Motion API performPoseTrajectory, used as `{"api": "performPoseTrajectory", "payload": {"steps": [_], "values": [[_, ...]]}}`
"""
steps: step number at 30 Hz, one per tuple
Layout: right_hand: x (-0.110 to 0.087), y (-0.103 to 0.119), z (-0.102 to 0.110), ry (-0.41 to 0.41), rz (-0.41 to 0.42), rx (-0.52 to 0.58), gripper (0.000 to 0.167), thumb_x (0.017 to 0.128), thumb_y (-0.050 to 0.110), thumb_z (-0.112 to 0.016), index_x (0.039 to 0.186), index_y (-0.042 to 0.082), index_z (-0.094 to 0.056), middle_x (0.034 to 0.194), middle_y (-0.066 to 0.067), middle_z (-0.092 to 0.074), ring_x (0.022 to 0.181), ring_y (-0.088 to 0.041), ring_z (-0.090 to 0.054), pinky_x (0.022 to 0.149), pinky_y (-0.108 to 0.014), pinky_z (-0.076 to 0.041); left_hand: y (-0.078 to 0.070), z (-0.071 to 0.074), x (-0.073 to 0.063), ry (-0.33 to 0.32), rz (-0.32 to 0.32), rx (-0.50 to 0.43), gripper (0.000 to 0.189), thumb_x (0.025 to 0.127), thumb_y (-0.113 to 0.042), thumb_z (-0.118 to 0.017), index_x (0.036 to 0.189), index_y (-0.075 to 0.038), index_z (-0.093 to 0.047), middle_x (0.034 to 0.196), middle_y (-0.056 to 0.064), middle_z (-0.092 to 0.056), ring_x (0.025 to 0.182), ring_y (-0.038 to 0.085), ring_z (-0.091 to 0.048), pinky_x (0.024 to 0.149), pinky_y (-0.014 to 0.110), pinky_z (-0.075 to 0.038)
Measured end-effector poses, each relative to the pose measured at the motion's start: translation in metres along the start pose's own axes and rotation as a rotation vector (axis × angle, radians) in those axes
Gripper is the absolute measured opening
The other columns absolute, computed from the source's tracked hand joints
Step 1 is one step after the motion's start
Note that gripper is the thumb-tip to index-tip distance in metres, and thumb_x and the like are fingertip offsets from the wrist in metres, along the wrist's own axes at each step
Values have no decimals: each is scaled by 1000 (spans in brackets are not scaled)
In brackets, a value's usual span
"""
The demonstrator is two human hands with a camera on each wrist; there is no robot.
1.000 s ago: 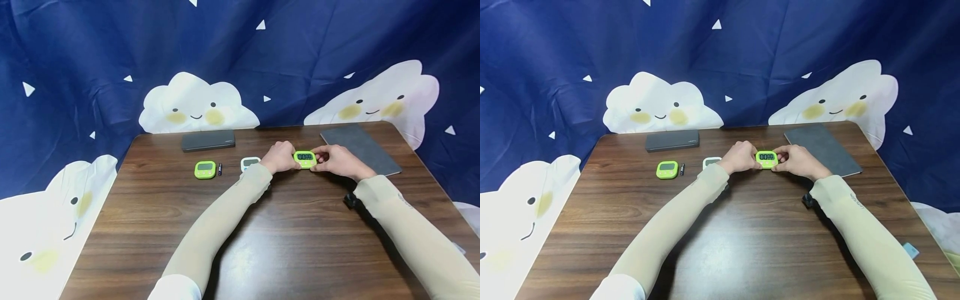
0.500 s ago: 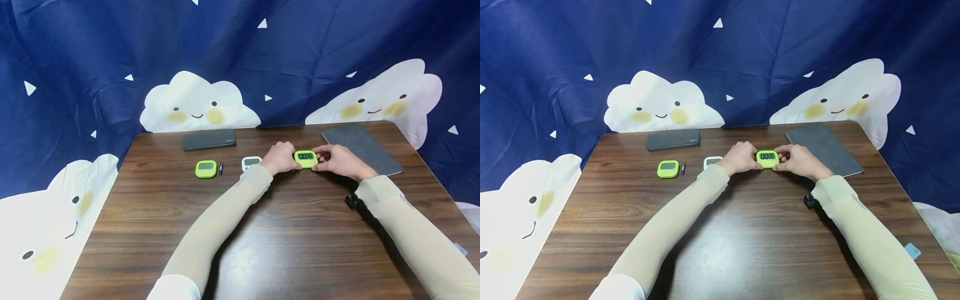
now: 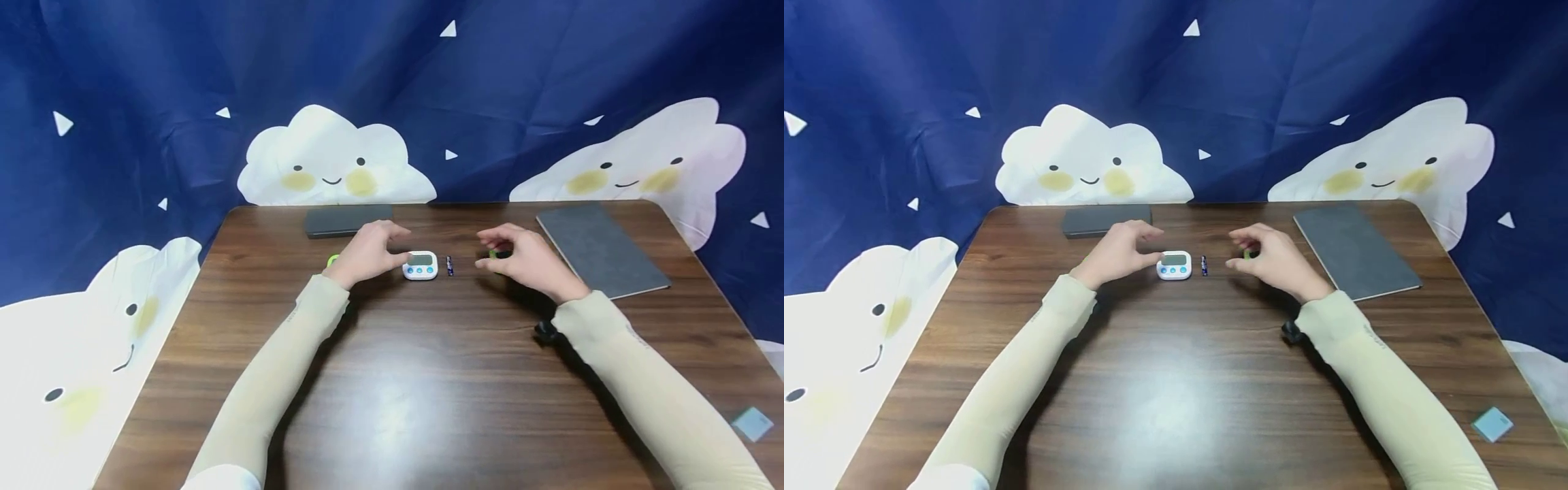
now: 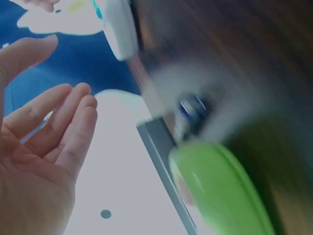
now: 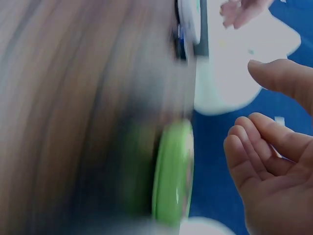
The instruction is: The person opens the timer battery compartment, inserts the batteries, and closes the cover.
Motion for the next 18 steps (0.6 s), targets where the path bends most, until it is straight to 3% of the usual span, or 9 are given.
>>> {"api": "performPoseTrajectory", "payload": {"steps": [2,5,11,18], "values": [[7,9,-15,39,4,14,58,94,26,-92,145,6,-72,136,-15,-76,121,-32,-73,108,-48,-58,5,1,-6,14,7,-37,54,98,-31,-85,144,-3,-74,140,13,-79,124,31,-76,109,47,-61],[18,18,-37,110,-10,40,61,95,26,-91,149,7,-69,143,-14,-73,129,-34,-69,115,-55,-55,8,-3,-11,35,20,-56,58,96,-32,-88,143,-3,-74,137,13,-80,124,29,-76,108,46,-62],[32,26,-67,207,-10,69,67,94,23,-92,153,7,-65,154,-15,-66,141,-35,-62,123,-57,-49,12,-15,-13,63,45,9,52,91,-30,-91,135,-5,-79,124,10,-83,115,24,-77,105,42,-63],[40,28,-82,237,-17,32,71,90,24,-95,152,7,-66,152,-14,-66,140,-33,-63,122,-55,-49,12,-24,-12,122,70,26,48,94,-29,-91,135,-6,-79,120,7,-84,106,20,-76,97,38,-63]]}}
Point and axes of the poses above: each hand's wrist, its own x-axis towards the middle knuckle, its own z-axis out of the back of the hand, y = z × x, the point moved 8 cm from there along x, towards the middle knuckle
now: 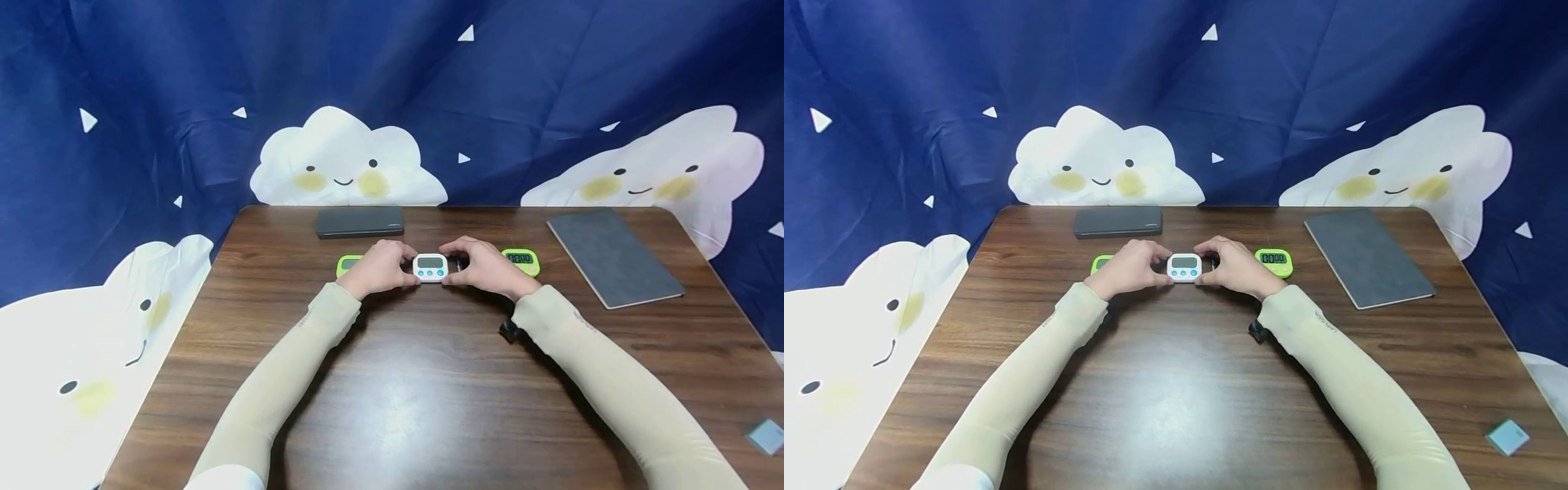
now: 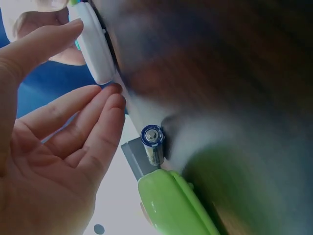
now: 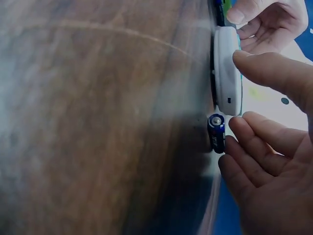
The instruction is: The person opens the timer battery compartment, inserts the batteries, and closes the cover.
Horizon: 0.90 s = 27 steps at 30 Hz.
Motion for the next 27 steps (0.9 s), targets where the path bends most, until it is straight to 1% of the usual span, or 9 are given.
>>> {"api": "performPoseTrajectory", "payload": {"steps": [4,9,14,18,20,23,24,27], "values": [[2,0,-2,3,1,-34,70,90,24,-96,151,5,-67,149,-16,-68,137,-34,-65,119,-55,-51,-3,-2,1,9,-6,19,47,94,-29,-91,134,-7,-80,119,6,-85,104,18,-77,96,38,-62],[4,2,-4,-3,10,-59,66,89,22,-96,147,5,-69,145,-17,-70,131,-33,-67,116,-54,-53,-2,-2,2,17,-6,20,46,95,-28,-90,135,-7,-80,120,7,-85,107,19,-77,98,39,-63],[6,3,-4,-3,11,-55,64,88,20,-97,145,6,-71,142,-16,-71,127,-32,-68,112,-51,-54,1,-1,3,10,3,-7,46,94,-27,-91,133,-7,-81,119,8,-85,110,21,-78,100,39,-64],[6,5,2,-5,8,-45,64,89,23,-97,145,8,-71,143,-14,-70,130,-32,-67,115,-52,-53,3,4,2,-20,-11,-59,46,92,-27,-92,132,-8,-81,120,8,-84,111,21,-78,102,37,-64],[4,9,10,-19,15,-28,64,89,25,-97,146,10,-71,145,-13,-69,133,-33,-66,117,-54,-52,2,11,0,-52,-20,-118,46,93,-28,-93,134,-9,-81,121,7,-84,111,21,-79,102,38,-65],[-1,24,29,-71,50,24,62,90,25,-96,146,12,-72,146,-12,-69,135,-33,-65,119,-57,-51,-2,33,-8,-151,-44,-244,49,92,-28,-94,136,-10,-80,125,7,-83,114,25,-79,105,42,-65],[-4,31,37,-98,68,57,61,90,24,-96,145,12,-73,145,-12,-70,135,-34,-66,119,-53,-52,-3,42,-12,-196,-56,-303,50,92,-28,-95,136,-10,-80,125,8,-83,115,28,-79,106,45,-64],[-14,54,61,-163,107,205,58,90,21,-97,144,15,-75,141,-7,-73,129,-26,-70,114,-38,-56,-12,68,-23,-327,-112,-469,49,91,-26,-96,135,-14,-82,130,5,-82,118,27,-78,109,46,-64]]}}
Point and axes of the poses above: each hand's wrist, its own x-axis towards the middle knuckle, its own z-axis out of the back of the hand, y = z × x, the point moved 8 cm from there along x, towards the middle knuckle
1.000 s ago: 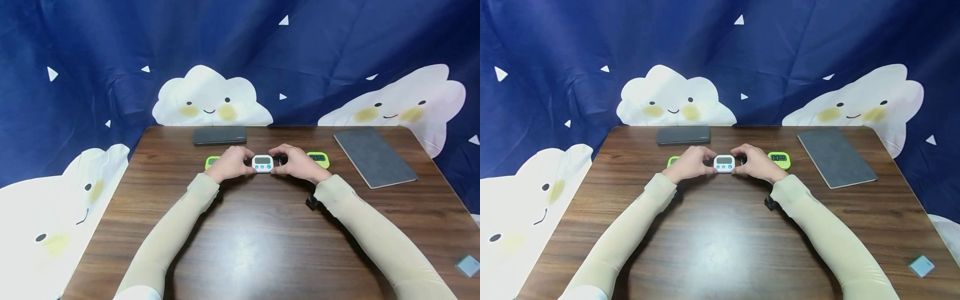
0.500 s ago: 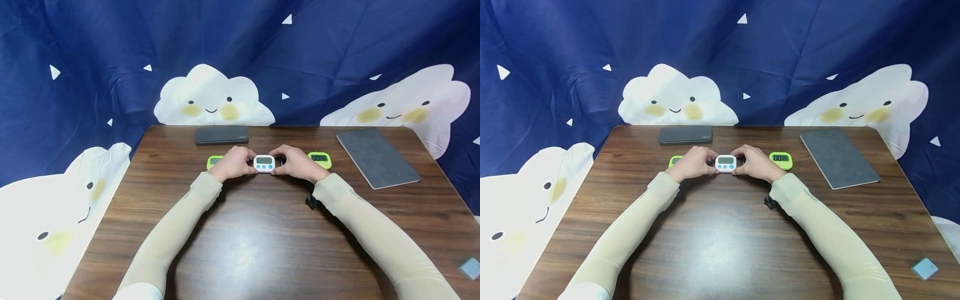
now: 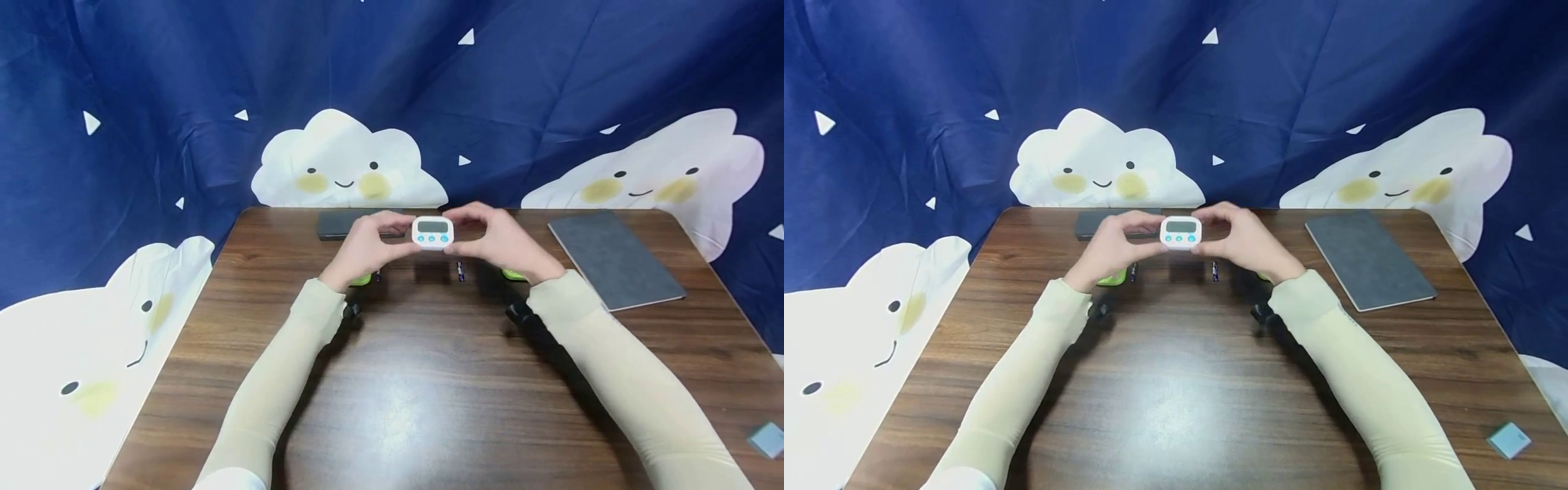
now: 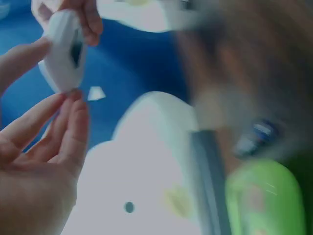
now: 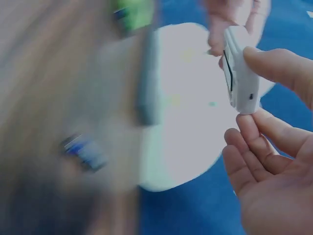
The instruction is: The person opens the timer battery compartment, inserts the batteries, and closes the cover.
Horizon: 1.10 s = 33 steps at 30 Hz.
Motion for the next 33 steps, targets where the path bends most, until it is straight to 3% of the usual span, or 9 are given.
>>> {"api": "performPoseTrajectory", "payload": {"steps": [3,6,9,13,18,33], "values": [[-6,24,12,-51,29,168,58,91,16,-96,144,16,-75,138,-3,-73,123,-19,-72,105,-21,-59,-19,14,-5,-95,-61,-176,48,90,-20,-96,135,-14,-82,131,6,-82,121,31,-77,112,49,-62],[-13,39,15,-81,75,289,57,92,10,-93,146,13,-74,137,-2,-74,121,-19,-72,102,-20,-61,-34,20,-10,-150,-117,-299,49,91,-10,-94,137,-10,-80,133,10,-82,121,33,-76,114,53,-61],[-18,42,14,-107,121,376,58,91,1,-91,146,7,-73,136,-1,-76,120,-19,-72,100,-21,-62,-42,19,-15,-171,-150,-353,50,90,-4,-93,138,-6,-79,133,14,-81,117,25,-77,114,54,-61],[-25,39,12,-127,142,407,58,90,-5,-89,145,4,-73,133,2,-77,118,-18,-72,97,-21,-62,-44,14,-19,-164,-149,-349,50,90,-4,-93,137,-6,-79,132,14,-82,114,16,-77,113,55,-60],[-28,35,9,-131,146,386,57,92,-3,-88,146,5,-72,129,4,-78,117,-16,-72,92,-19,-62,-41,13,-21,-167,-140,-338,48,91,-6,-93,137,-7,-80,131,13,-82,114,18,-77,112,62,-59],[-24,35,6,-132,155,357,56,94,-1,-87,147,6,-72,131,6,-76,120,-15,-72,98,-20,-61,-41,16,-25,-180,-133,-283,49,91,-11,-94,137,-9,-80,131,11,-82,114,17,-77,112,63,-59]]}}
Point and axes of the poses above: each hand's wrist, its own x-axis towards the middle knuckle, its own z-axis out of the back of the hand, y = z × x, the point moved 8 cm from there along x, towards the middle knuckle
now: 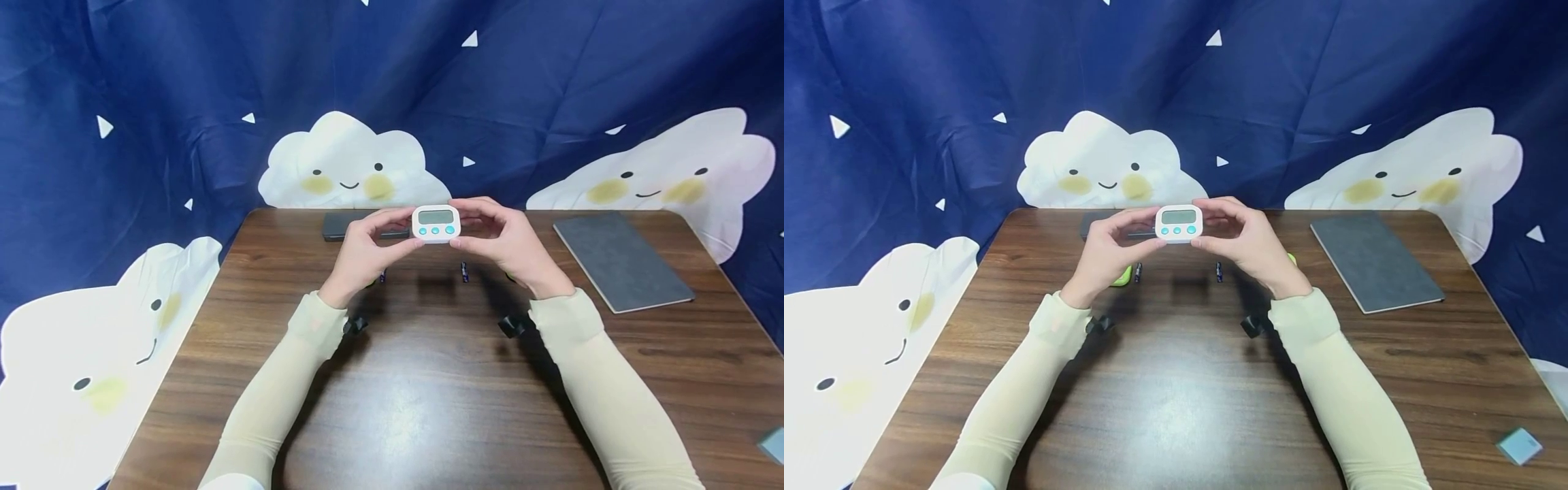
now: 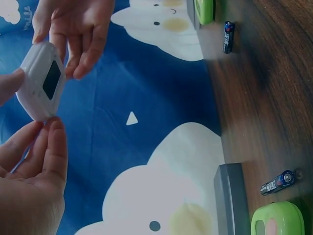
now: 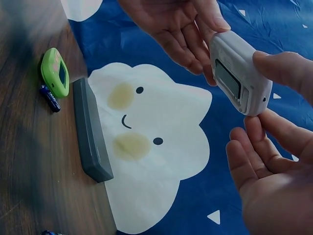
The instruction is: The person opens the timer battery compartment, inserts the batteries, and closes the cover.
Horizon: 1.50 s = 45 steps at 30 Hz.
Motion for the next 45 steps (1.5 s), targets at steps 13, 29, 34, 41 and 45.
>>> {"api": "performPoseTrajectory", "payload": {"steps": [13,29,34,41,45], "values": [[-4,10,-3,-82,76,-40,46,95,3,-89,139,6,-77,131,1,-78,115,-13,-76,100,-21,-63,4,6,-3,-82,59,31,42,93,-17,-93,134,-12,-83,122,9,-85,109,25,-78,97,33,-68],[-6,11,-3,-150,132,-135,39,93,7,-92,130,13,-82,126,-3,-79,110,-13,-76,93,-17,-64,1,7,-5,-111,33,74,37,96,-18,-91,132,-10,-84,128,8,-84,106,16,-81,91,24,-68],[-7,12,-3,-165,151,-160,38,94,10,-92,130,17,-83,125,-1,-79,110,-15,-75,94,-18,-64,0,7,-5,-117,39,79,38,96,-18,-91,132,-10,-84,129,9,-84,106,16,-81,92,24,-68],[-9,15,-2,-209,198,-240,33,95,8,-91,126,17,-85,119,-2,-81,105,-14,-74,93,-15,-60,-1,6,-5,-139,39,98,32,99,-21,-88,129,-10,-85,127,9,-85,106,12,-79,90,20,-66],[-9,18,-1,-243,240,-296,31,95,8,-91,124,15,-86,115,-3,-81,101,-8,-72,90,-12,-58,-1,6,-6,-158,35,140,31,100,-23,-87,129,-11,-85,128,8,-85,109,8,-78,86,19,-63]]}}
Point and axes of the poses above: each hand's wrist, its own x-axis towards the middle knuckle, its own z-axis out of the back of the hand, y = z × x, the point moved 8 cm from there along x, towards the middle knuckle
